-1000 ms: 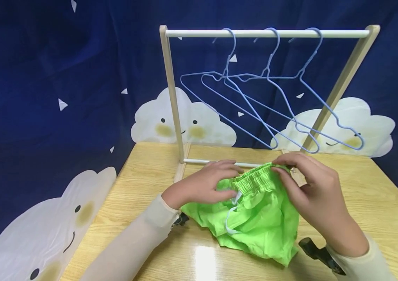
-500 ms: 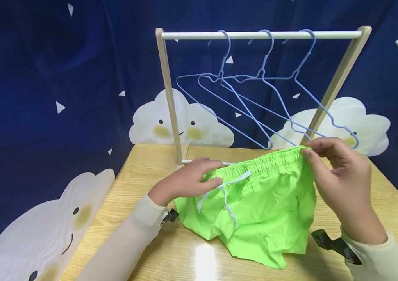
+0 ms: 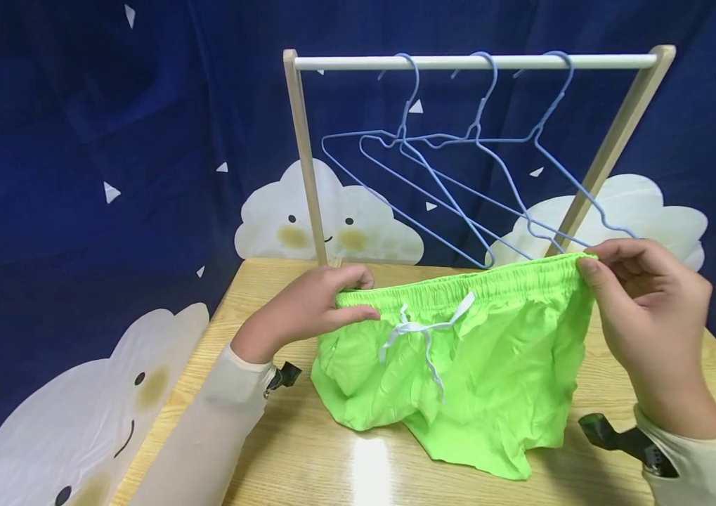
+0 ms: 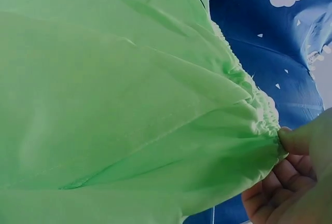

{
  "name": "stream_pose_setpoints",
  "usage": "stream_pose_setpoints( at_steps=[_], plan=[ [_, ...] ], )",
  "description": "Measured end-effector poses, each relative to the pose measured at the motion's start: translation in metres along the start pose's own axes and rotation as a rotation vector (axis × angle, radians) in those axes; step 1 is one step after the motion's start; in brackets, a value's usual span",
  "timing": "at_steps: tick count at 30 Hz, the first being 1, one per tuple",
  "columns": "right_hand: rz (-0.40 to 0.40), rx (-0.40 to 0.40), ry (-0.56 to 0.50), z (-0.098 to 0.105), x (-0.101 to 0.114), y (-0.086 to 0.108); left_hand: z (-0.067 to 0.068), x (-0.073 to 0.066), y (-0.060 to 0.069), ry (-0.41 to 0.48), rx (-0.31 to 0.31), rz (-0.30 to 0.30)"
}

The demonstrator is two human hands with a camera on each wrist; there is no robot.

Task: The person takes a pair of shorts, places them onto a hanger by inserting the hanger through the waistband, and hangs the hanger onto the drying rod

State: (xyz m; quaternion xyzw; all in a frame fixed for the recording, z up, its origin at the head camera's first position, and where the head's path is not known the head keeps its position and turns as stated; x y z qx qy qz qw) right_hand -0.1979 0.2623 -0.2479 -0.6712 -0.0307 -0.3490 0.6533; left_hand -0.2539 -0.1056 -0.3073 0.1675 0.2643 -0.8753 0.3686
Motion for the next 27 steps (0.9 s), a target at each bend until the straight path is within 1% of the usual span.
stream_pose_setpoints(
  at_steps=[3,6,8,12,16,19,21,23,26,27],
  plan=[
    [-0.021,0.002,0.036,0.004,-0.003,-0.001,0.012,0.001,0.003,0.000,-0.027,-0.005],
    [-0.051,0.009,0.066,0.007,-0.006,-0.003,0.025,0.002,0.006,0.021,-0.062,-0.017],
    [-0.083,0.009,0.073,0.009,-0.007,-0.003,0.034,0.004,0.009,0.024,-0.100,-0.025],
    [-0.128,0.020,0.085,0.012,-0.008,-0.004,0.051,0.004,0.016,0.058,-0.175,-0.041],
    [-0.149,0.024,0.053,0.012,-0.008,-0.004,0.063,0.003,0.021,0.080,-0.221,-0.044],
    [-0.154,0.025,-0.006,0.012,-0.008,-0.003,0.069,0.001,0.024,0.070,-0.242,-0.022],
    [-0.154,0.051,0.006,0.012,-0.006,-0.003,0.072,0.000,0.025,0.058,-0.255,-0.005],
    [-0.154,0.102,0.023,0.010,-0.005,-0.003,0.074,-0.001,0.027,0.053,-0.265,0.012],
    [-0.136,0.242,0.093,0.006,-0.001,-0.002,0.077,-0.002,0.031,0.071,-0.285,0.044],
    [-0.137,0.293,0.097,0.004,-0.001,-0.001,0.077,-0.002,0.031,0.089,-0.292,0.059]
  ],
)
Point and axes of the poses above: each hand's wrist, its own y-axis away from the middle knuckle, its own z-axis out of the back of the hand, x = y × z, the point moved 6 cm from there along -y, towards the middle knuckle, and after that the axes turned 8 degrees about z, right-handed, at the moved point
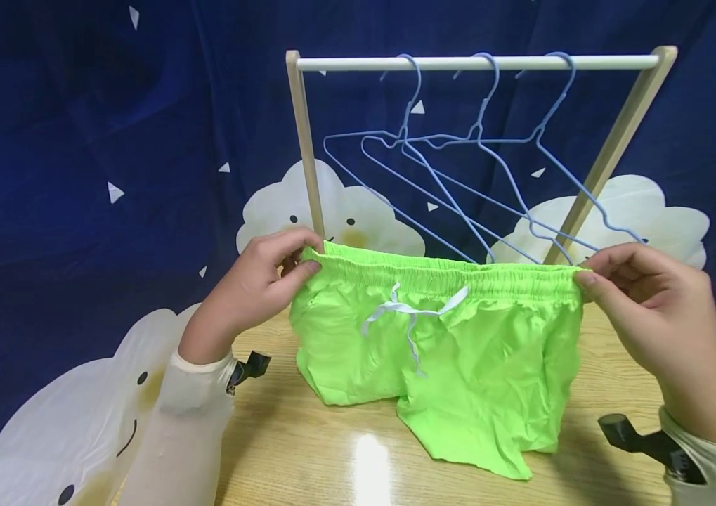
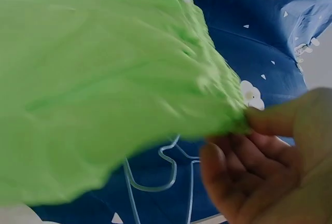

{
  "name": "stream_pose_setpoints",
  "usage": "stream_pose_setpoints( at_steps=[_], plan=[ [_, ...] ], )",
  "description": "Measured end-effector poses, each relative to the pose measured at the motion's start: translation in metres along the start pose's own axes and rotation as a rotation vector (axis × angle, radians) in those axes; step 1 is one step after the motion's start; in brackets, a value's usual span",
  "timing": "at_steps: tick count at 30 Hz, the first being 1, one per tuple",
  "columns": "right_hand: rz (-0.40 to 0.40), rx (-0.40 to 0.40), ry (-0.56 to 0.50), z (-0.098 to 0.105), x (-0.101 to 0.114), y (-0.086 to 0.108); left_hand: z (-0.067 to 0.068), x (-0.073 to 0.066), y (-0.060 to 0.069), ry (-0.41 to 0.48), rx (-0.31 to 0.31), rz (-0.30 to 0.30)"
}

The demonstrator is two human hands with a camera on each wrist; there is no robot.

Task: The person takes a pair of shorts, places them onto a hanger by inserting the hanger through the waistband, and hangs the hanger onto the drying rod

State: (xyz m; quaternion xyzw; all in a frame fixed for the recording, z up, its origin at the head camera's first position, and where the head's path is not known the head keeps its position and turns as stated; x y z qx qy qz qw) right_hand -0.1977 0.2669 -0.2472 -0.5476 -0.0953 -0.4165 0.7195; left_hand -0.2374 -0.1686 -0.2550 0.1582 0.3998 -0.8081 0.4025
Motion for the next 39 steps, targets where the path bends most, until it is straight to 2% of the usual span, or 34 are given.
stream_pose_setpoints(
  at_steps=[6,10,15,18,21,23,25,27,30,32,33,34,36,39],
  plan=[
    [-0.021,0.310,0.140,-0.016,-0.010,0.007,0.000,0.004,0.001,0.137,-0.062,0.104],
    [-0.030,0.497,0.151,-0.035,-0.016,0.012,-0.001,0.005,-0.001,0.179,-0.127,0.128],
    [-0.055,0.680,0.132,-0.067,-0.016,0.023,-0.009,0.005,-0.004,0.161,-0.174,0.151],
    [-0.069,0.787,0.099,-0.089,-0.018,0.031,-0.015,0.004,-0.005,0.128,-0.178,0.177],
    [-0.041,0.872,0.068,-0.107,-0.021,0.038,-0.021,0.003,-0.005,0.103,-0.175,0.176],
    [-0.013,0.871,0.080,-0.111,-0.019,0.038,-0.024,0.002,-0.005,0.093,-0.164,0.166],
    [-0.018,0.799,0.115,-0.109,-0.016,0.033,-0.027,0.001,-0.005,0.093,-0.142,0.162],
    [-0.054,0.657,0.155,-0.099,-0.009,0.024,-0.031,0.000,-0.005,0.095,-0.117,0.165],
    [-0.109,0.402,0.181,-0.079,0.005,0.006,-0.035,0.000,-0.006,0.098,-0.078,0.175],
    [-0.115,0.269,0.198,-0.069,0.014,-0.007,-0.038,0.000,-0.006,0.100,-0.059,0.178],
    [-0.114,0.228,0.207,-0.066,0.019,-0.013,-0.039,0.000,-0.006,0.100,-0.052,0.180],
    [-0.112,0.205,0.215,-0.065,0.023,-0.020,-0.040,0.001,-0.006,0.100,-0.047,0.182],
    [-0.118,0.218,0.242,-0.067,0.029,-0.034,-0.041,0.001,-0.006,0.104,-0.037,0.188],
    [-0.157,0.332,0.266,-0.082,0.030,-0.054,-0.043,0.003,-0.005,0.108,-0.025,0.198]
  ],
)
Point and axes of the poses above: each hand's wrist, its own y-axis away from the middle knuckle, its own z-axis out of the back of the hand, x = y × z, the point moved 6 cm from there along -y, towards the middle knuckle, and after that the axes turned 8 degrees about z, right-handed, at the moved point
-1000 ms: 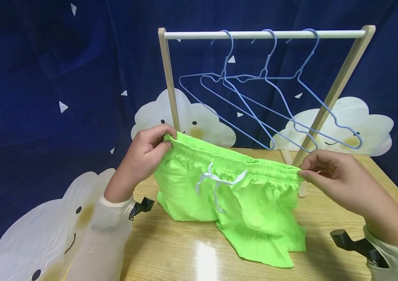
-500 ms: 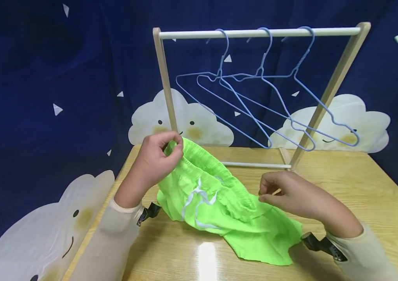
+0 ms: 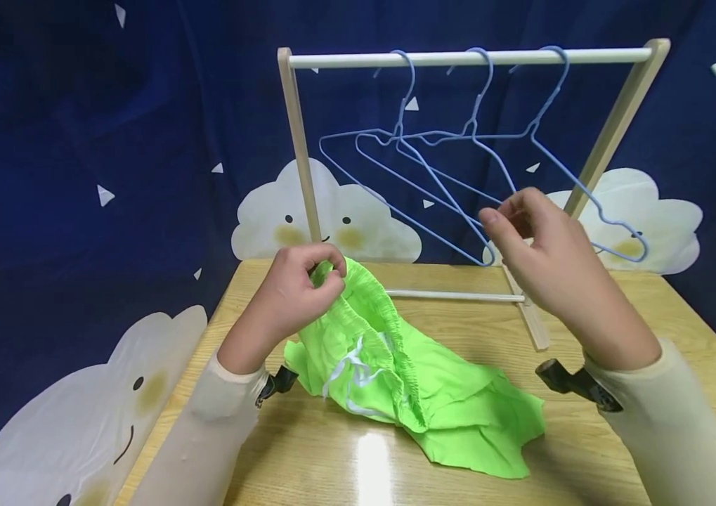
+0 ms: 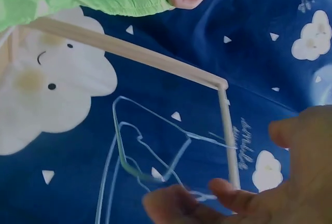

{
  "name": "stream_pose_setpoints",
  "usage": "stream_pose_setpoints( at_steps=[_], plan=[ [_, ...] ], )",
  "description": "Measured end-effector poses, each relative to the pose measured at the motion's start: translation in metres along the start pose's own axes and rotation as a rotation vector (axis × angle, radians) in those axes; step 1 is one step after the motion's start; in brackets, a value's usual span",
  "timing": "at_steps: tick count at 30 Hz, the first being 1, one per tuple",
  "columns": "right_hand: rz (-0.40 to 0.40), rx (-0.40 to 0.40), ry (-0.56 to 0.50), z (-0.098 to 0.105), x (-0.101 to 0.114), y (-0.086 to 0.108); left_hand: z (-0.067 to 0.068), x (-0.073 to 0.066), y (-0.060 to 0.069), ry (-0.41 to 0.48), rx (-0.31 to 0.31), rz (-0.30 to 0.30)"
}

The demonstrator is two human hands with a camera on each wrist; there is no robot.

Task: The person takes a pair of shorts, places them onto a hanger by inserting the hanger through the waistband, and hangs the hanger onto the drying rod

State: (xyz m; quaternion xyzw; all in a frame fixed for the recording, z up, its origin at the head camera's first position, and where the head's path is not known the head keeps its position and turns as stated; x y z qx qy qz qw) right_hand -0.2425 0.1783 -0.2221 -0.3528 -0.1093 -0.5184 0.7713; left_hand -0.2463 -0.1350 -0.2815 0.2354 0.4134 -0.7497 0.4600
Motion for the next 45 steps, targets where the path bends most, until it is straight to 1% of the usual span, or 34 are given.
stream_pose_setpoints(
  at_steps=[2,4,6,8,10,11,13,14,16,20,25,29,33,35,39,41,45],
  plan=[
    [-0.009,0.107,0.008,-0.009,0.001,-0.017,-0.001,0.000,0.000,0.000,0.010,0.001],
    [-0.033,0.207,-0.037,-0.019,-0.004,-0.032,-0.003,0.000,0.000,-0.001,0.019,-0.002],
    [-0.077,0.301,-0.150,-0.030,-0.011,-0.045,-0.004,0.000,-0.001,-0.004,0.028,-0.005],
    [-0.147,0.380,-0.290,-0.040,-0.018,-0.054,-0.006,0.001,-0.001,-0.004,0.034,-0.004],
    [-0.227,0.447,-0.427,-0.049,-0.024,-0.058,-0.008,0.001,-0.001,-0.002,0.039,0.002],
    [-0.258,0.476,-0.476,-0.053,-0.026,-0.059,-0.008,0.001,-0.001,-0.002,0.040,0.006],
    [-0.290,0.518,-0.515,-0.060,-0.028,-0.060,-0.008,0.001,0.000,-0.001,0.041,0.013],
    [-0.293,0.532,-0.523,-0.063,-0.029,-0.061,-0.009,0.001,0.000,-0.001,0.042,0.015],
    [-0.298,0.536,-0.527,-0.068,-0.031,-0.060,-0.009,0.001,0.000,-0.002,0.041,0.015],
    [-0.273,0.487,-0.518,-0.073,-0.030,-0.059,-0.008,-0.001,-0.001,-0.004,0.034,0.000],
    [-0.221,0.446,-0.463,-0.070,-0.025,-0.059,-0.008,-0.003,-0.001,-0.006,0.040,-0.009],
    [-0.198,0.417,-0.442,-0.060,-0.018,-0.061,-0.007,-0.001,0.000,-0.014,0.042,-0.001],
    [-0.207,0.373,-0.454,-0.046,-0.016,-0.060,-0.006,0.002,0.001,-0.023,0.040,0.015],
    [-0.206,0.368,-0.451,-0.038,-0.017,-0.057,-0.006,0.003,0.001,-0.027,0.037,0.021],
    [-0.208,0.365,-0.430,-0.023,-0.023,-0.043,-0.004,0.005,0.002,-0.032,0.026,0.028],
    [-0.213,0.360,-0.432,-0.016,-0.027,-0.030,-0.004,0.006,0.001,-0.032,0.028,0.025],
    [-0.208,0.345,-0.477,-0.007,-0.036,-0.003,-0.002,0.004,-0.001,-0.036,0.034,0.013]
  ],
)
Point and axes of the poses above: each hand's wrist, its own y-axis away from the middle knuckle, its own z-axis out of the back of the hand, x = y × z, the point moved 6 cm from there along -y, towards the middle knuckle, and after that the axes turned 8 degrees about z, right-handed, at the moved point
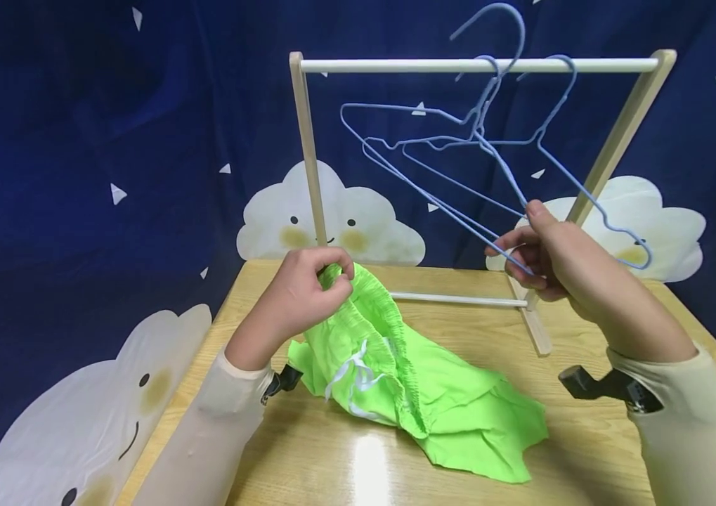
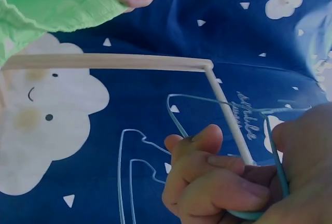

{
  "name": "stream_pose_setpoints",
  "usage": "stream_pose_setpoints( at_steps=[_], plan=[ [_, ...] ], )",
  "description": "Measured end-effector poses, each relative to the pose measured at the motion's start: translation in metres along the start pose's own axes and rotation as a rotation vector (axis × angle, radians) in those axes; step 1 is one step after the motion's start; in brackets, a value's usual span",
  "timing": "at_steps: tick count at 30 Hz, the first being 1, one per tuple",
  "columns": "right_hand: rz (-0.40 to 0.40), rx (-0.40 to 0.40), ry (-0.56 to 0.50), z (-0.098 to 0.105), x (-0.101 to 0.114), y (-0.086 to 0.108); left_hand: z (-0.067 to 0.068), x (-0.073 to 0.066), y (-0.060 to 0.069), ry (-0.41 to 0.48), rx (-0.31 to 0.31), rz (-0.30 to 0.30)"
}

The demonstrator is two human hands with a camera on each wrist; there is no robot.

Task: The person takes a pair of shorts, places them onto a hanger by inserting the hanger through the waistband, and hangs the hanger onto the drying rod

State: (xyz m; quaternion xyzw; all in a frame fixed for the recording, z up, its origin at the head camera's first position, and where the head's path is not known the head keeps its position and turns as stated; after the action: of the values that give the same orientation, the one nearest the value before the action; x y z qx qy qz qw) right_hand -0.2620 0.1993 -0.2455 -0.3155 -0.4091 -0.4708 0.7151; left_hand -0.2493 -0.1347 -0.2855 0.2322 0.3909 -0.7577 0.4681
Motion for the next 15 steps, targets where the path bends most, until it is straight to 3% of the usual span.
stream_pose_setpoints(
  at_steps=[9,15],
  plan=[
    [0.115,0.078,-0.057,-0.006,-0.042,0.044,0.007,0.004,-0.003,-0.053,-0.038,0.002],
    [0.113,0.165,-0.099,0.002,-0.062,0.054,0.015,0.008,-0.004,-0.070,-0.088,0.022]
  ],
)
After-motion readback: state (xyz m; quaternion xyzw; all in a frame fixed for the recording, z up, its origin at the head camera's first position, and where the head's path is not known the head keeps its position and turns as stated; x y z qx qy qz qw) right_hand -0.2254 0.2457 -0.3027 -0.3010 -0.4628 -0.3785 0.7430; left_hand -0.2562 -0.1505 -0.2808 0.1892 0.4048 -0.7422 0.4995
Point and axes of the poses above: each hand's wrist, its own y-axis away from the middle knuckle, its own z-axis out of the back of the hand, x = y × z, the point moved 6 cm from there along -y, towards the middle knuckle, and after that the axes turned 8 degrees about z, right-handed, at the moved point
